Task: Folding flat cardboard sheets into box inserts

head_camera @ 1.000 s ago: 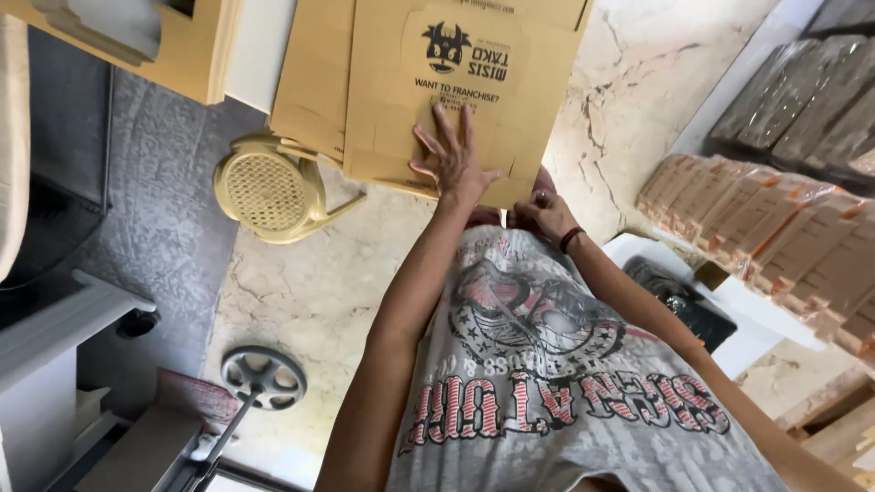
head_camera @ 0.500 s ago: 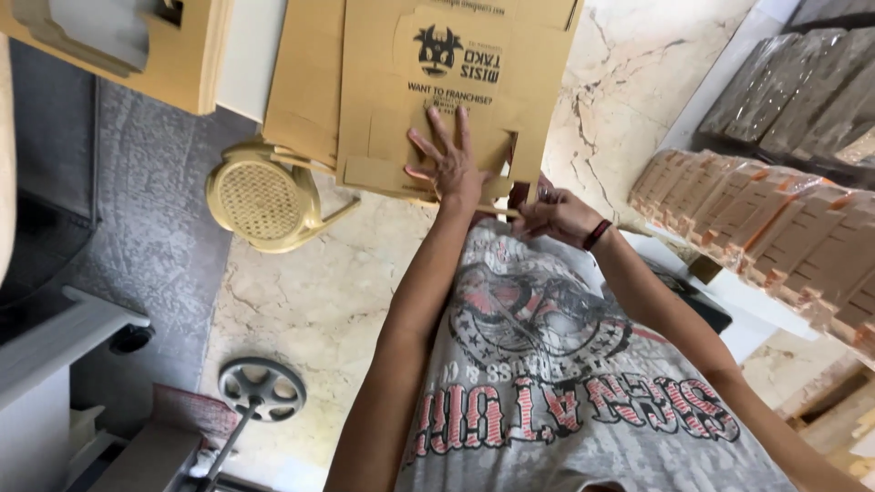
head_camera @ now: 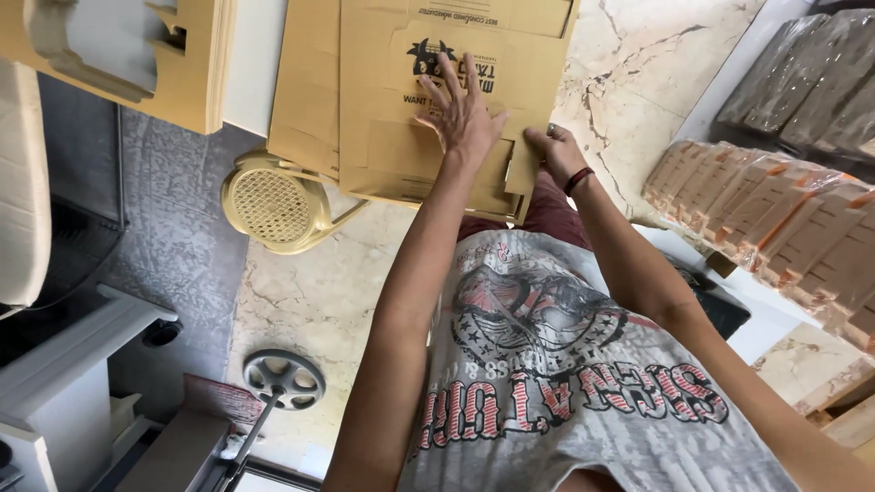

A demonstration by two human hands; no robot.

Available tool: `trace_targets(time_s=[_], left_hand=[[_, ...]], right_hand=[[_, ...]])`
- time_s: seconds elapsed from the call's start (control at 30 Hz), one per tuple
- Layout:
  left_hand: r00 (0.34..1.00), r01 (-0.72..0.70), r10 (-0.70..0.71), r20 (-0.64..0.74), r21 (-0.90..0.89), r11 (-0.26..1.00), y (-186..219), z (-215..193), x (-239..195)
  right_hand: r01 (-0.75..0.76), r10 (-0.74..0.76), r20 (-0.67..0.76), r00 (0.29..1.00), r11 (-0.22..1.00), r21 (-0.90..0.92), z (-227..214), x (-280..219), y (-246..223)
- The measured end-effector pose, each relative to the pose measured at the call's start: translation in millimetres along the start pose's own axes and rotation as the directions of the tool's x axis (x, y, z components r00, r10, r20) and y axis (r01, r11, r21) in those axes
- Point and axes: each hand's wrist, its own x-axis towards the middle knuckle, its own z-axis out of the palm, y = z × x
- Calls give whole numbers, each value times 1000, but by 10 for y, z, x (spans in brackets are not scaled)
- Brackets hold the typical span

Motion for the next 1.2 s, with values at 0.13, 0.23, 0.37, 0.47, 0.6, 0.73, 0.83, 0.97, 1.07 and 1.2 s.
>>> trace_targets(time_s=[0.13,0.23,0.37,0.47,0.6,0.73,0.83,0.97,1.07,1.2], left_hand=[[977,158,-138,160,-123,980,161,26,124],[958,231,-186,218,-200,952,246,-99,102],[949,275,-239,204,-174,945,364,-96,160],[926,315,-260,273,-181,932,391,-165,138],[927,277,-188,326,-252,927,264,-414,124],[887,176,-101,451,-127,976,130,-607,14],[911,66,-51,409,-23,998,89,-515,-34],[983,-48,27,182,110,993,-52,-57,-42],[961,-80,20,277,208,975,3,-336,-127],[887,-89,39,459,89,992,-12,-694,31]], right_hand=[[154,-119,119,986,922,-354,58,26,9],[200,-199,47,979,880,-432,151,58,103],[468,-589,117,799,489,-736,168,103,207],[245,-298,-12,954,804,-542,210,-5,57],[-155,156,-64,986,988,23,340,-61,-210],[-264,253,-96,963,956,-126,348,-50,-228],[-226,198,-136,971,946,-234,328,25,-202],[-285,284,26,958,944,167,421,75,-212],[-346,367,-132,921,925,159,426,135,-154],[-363,363,30,931,921,144,474,-31,-341]])
